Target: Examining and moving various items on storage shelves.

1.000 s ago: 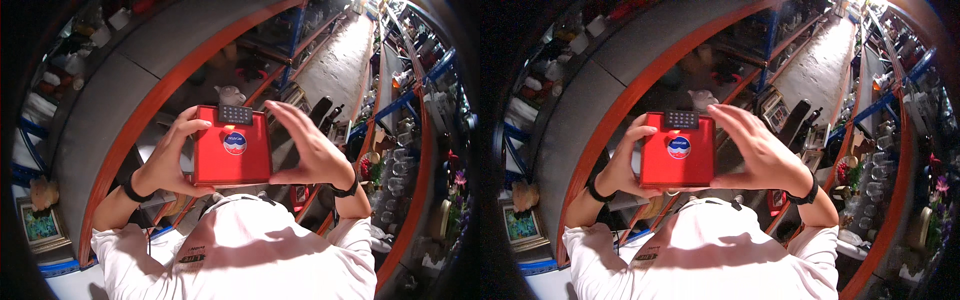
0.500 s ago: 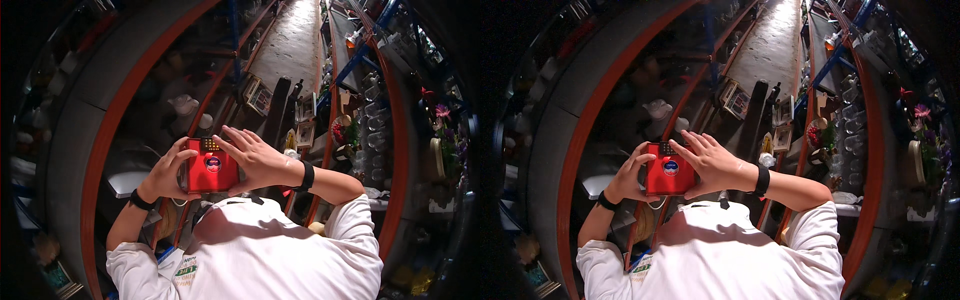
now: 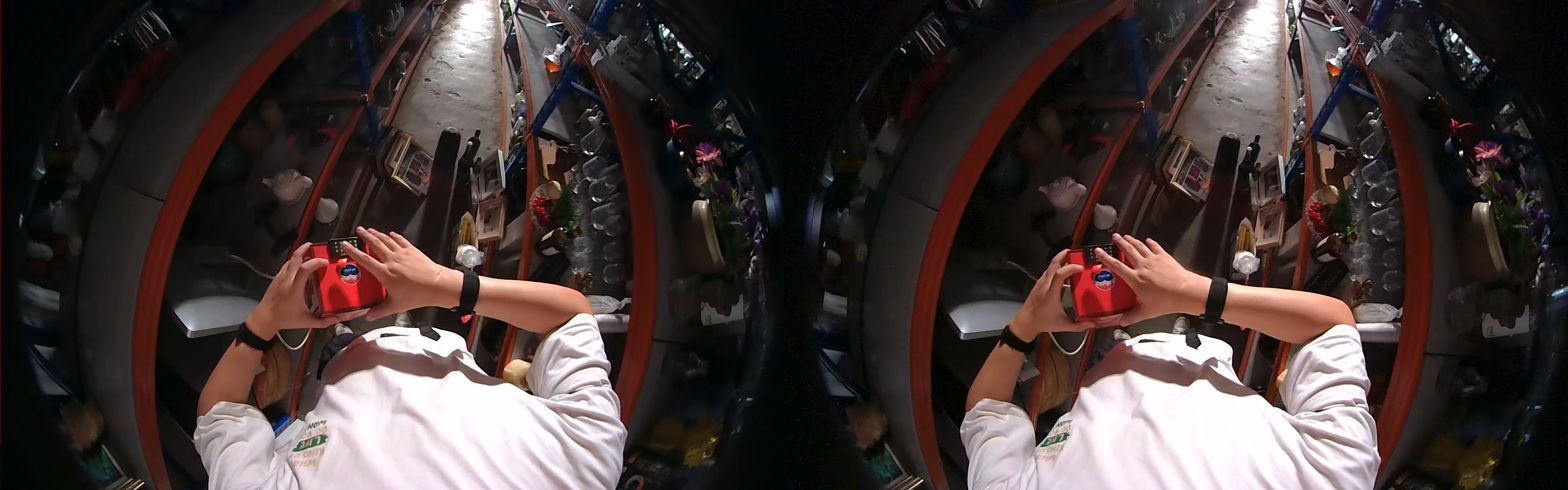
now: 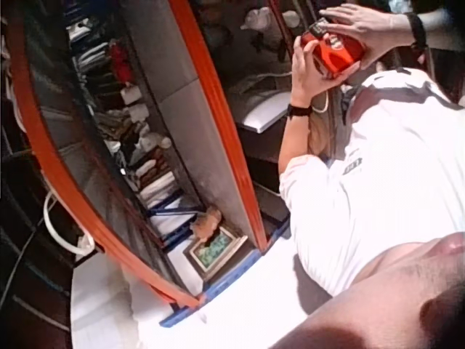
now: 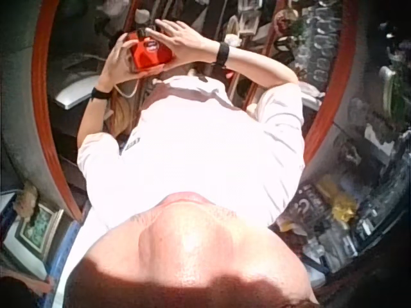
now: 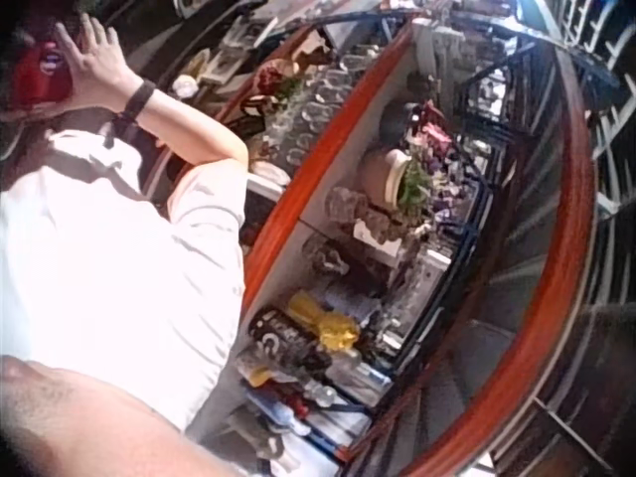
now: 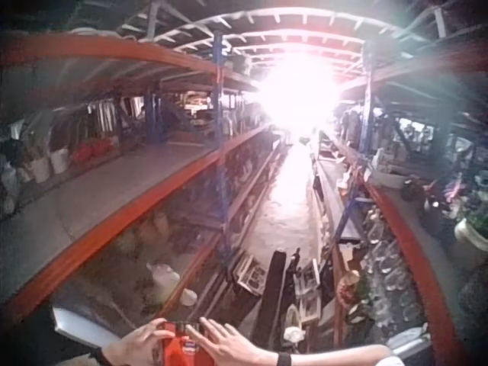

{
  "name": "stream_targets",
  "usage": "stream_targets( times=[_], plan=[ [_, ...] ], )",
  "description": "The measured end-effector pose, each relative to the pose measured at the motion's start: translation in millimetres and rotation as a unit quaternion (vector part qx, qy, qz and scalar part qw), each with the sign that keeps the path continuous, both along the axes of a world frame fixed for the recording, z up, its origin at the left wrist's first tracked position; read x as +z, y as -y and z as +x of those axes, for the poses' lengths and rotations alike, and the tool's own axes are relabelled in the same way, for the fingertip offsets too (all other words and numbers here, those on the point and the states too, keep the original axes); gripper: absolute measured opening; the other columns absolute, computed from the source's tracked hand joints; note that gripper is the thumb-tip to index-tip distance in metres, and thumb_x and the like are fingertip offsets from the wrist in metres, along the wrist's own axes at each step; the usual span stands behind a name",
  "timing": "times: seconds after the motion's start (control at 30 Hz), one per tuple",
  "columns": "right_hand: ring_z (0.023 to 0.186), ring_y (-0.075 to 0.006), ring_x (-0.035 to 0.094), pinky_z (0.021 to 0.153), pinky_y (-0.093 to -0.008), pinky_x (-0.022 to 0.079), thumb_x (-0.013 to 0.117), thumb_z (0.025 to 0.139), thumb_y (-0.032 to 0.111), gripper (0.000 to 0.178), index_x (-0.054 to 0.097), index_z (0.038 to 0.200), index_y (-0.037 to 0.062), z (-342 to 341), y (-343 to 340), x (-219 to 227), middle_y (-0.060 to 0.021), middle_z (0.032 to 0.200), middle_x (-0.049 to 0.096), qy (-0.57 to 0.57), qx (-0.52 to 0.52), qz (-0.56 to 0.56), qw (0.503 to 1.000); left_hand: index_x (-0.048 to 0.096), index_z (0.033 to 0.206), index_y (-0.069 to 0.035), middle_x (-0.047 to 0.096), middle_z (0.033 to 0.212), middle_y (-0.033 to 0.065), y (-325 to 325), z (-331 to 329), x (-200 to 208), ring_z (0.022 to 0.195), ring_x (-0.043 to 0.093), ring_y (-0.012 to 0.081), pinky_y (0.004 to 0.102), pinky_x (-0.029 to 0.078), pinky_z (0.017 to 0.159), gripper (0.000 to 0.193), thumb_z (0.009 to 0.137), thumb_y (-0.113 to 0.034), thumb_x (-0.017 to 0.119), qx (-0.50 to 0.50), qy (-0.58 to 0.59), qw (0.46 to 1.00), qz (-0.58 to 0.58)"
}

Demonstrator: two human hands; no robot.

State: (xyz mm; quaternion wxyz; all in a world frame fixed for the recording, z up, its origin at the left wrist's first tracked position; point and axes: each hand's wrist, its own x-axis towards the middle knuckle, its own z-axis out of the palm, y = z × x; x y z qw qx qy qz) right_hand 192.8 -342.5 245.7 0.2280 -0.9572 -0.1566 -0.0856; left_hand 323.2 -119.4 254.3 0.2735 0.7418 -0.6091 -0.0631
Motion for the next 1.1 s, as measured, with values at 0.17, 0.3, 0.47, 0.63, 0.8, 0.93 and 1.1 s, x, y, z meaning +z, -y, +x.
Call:
stream_targets(
  times=[0.17, 0.3, 0.47, 0.63, 0.8, 0.93, 1.1],
  plan=[
    [0.125, -0.0426, 0.035, 0.104, -0.0505, 0.027, 0.072, 0.057, 0.06, 0.111, 0.021, 0.142, 0.008, -6, 7, -5, -0.0301, 0.135, 0.03, -0.033, -0.011, -0.022, 0.999, 0.038, 0.124, -0.012, 0.036, 0.128, 0.0242, 10, 5, -4, 0.109, 0.049, 0.0413, 0.0456, 0.042, 0.091, 0.095, 0.046, -0.037, 0.086, -0.03, -0.017, 0.999, -0.009],
    [0.117, -0.043, 0.041, 0.099, -0.0484, 0.033, 0.074, 0.056, 0.055, 0.11, 0.024, 0.14, 0.0034, -8, 8, -10, -0.0289, 0.125, 0.038, -0.028, -0.028, -0.001, 0.999, 0.038, 0.125, -0.011, 0.035, 0.129, 0.0246, 17, 10, -4, 0.109, 0.048, 0.0411, 0.0435, 0.042, 0.092, 0.094, 0.048, -0.038, 0.085, -0.053, 0.006, 0.998, 0.027],
    [0.112, -0.0417, 0.043, 0.092, -0.0467, 0.039, 0.076, 0.055, 0.052, 0.109, 0.027, 0.138, 0.0022, -6, 14, -20, -0.0285, 0.121, 0.04, -0.024, -0.053, 0.017, 0.998, 0.033, 0.129, -0.01, 0.034, 0.129, 0.0261, 29, 16, -22, 0.111, 0.047, 0.0426, 0.0439, 0.041, 0.094, 0.098, 0.051, -0.038, 0.085, -0.074, -0.017, 0.996, 0.035],
    [0.1, -0.0374, 0.049, 0.084, -0.0432, 0.045, 0.077, 0.052, 0.054, 0.11, 0.03, 0.136, 0.0014, 3, 29, -30, -0.0262, 0.111, 0.044, -0.014, -0.041, -0.015, 0.999, 0.025, 0.135, -0.01, 0.031, 0.131, 0.0275, 43, 23, -54, 0.116, 0.043, 0.0444, 0.0447, 0.04, 0.097, 0.105, 0.053, -0.037, 0.085, -0.078, -0.057, 0.995, 0.023],
    [0.099, -0.0383, 0.049, 0.082, -0.0421, 0.046, 0.078, 0.047, 0.058, 0.115, 0.032, 0.136, 0.002, 13, 43, -41, -0.0266, 0.109, 0.045, -0.06, -0.063, -0.045, 0.995, 0.022, 0.138, -0.011, 0.03, 0.134, 0.0262, 63, 33, -89, 0.118, 0.041, 0.0438, 0.045, 0.039, 0.098, 0.109, 0.053, -0.037, 0.085, -0.083, -0.073, 0.994, -0.01],
    [0.101, -0.04, 0.049, 0.082, -0.0425, 0.046, 0.078, 0.048, 0.059, 0.112, 0.033, 0.136, 0.003, 22, 59, -61, -0.0275, 0.11, 0.045, -0.065, -0.084, -0.038, 0.994, 0.018, 0.141, -0.013, 0.032, 0.137, 0.0203, 77, 37, -121, 0.119, 0.044, 0.037, 0.0419, 0.043, 0.095, 0.108, 0.057, -0.029, 0.084, -0.064, -0.157, 0.985, -0.017],
    [0.096, -0.0372, 0.051, 0.077, -0.0408, 0.049, 0.075, 0.049, 0.062, 0.112, 0.033, 0.136, 0.0053, 41, 94, -119, -0.0249, 0.103, 0.048, -0.149, -0.144, -0.103, 0.973, 0.013, 0.143, -0.017, 0.027, 0.14, 0.0128, 86, 64, -171, 0.117, 0.048, 0.0295, 0.038, 0.048, 0.09, 0.106, 0.062, -0.022, 0.082, 0.026, -0.266, 0.963, 0.023]
  ],
)
